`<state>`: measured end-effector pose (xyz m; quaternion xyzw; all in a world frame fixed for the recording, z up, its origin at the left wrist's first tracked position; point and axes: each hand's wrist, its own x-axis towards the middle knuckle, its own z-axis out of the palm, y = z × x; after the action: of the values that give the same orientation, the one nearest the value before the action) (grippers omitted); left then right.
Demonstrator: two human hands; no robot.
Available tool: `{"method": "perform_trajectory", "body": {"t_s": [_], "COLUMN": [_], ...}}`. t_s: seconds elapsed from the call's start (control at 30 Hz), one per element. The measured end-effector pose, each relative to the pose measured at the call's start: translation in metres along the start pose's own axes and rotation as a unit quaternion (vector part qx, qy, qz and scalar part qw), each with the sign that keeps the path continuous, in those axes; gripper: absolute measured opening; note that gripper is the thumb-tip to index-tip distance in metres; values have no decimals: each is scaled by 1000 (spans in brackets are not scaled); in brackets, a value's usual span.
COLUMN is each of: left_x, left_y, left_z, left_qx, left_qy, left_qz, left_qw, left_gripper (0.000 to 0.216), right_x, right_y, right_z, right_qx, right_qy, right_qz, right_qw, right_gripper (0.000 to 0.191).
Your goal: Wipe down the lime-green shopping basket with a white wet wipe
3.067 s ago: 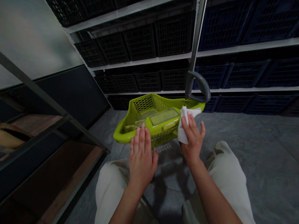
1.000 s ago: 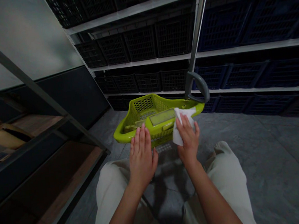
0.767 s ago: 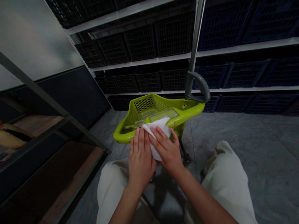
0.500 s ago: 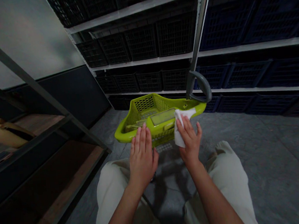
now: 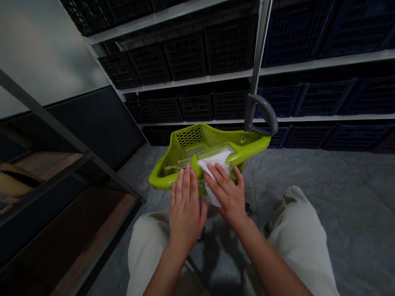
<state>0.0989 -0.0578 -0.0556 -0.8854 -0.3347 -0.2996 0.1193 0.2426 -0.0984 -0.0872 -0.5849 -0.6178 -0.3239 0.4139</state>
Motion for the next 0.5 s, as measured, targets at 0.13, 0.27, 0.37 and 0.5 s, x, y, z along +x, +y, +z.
{"method": "perform_trajectory", "body": {"t_s": [0.13, 0.27, 0.37, 0.5], "left_x": [1, 2, 2, 2], "left_y": [-1, 0, 2, 2], "left_z": [-2, -2, -1, -1], "left_qx": [-1, -1, 2, 2], "left_qy": [0, 2, 2, 4], "left_qz": [2, 4, 2, 2], "left_qw": [1000, 1000, 1000, 1000], "left_gripper": [78, 76, 74, 73], "right_x": [-5, -2, 3, 4], "right_y": [28, 27, 6, -9], "right_z": [-3, -1, 2, 2], "right_qx": [-32, -21, -3, 9], "right_qy": [53, 90, 47, 12], "right_qz": [81, 142, 68, -4], "right_qw": [995, 985, 997, 1000], "right_gripper": [51, 50, 52, 53]}}
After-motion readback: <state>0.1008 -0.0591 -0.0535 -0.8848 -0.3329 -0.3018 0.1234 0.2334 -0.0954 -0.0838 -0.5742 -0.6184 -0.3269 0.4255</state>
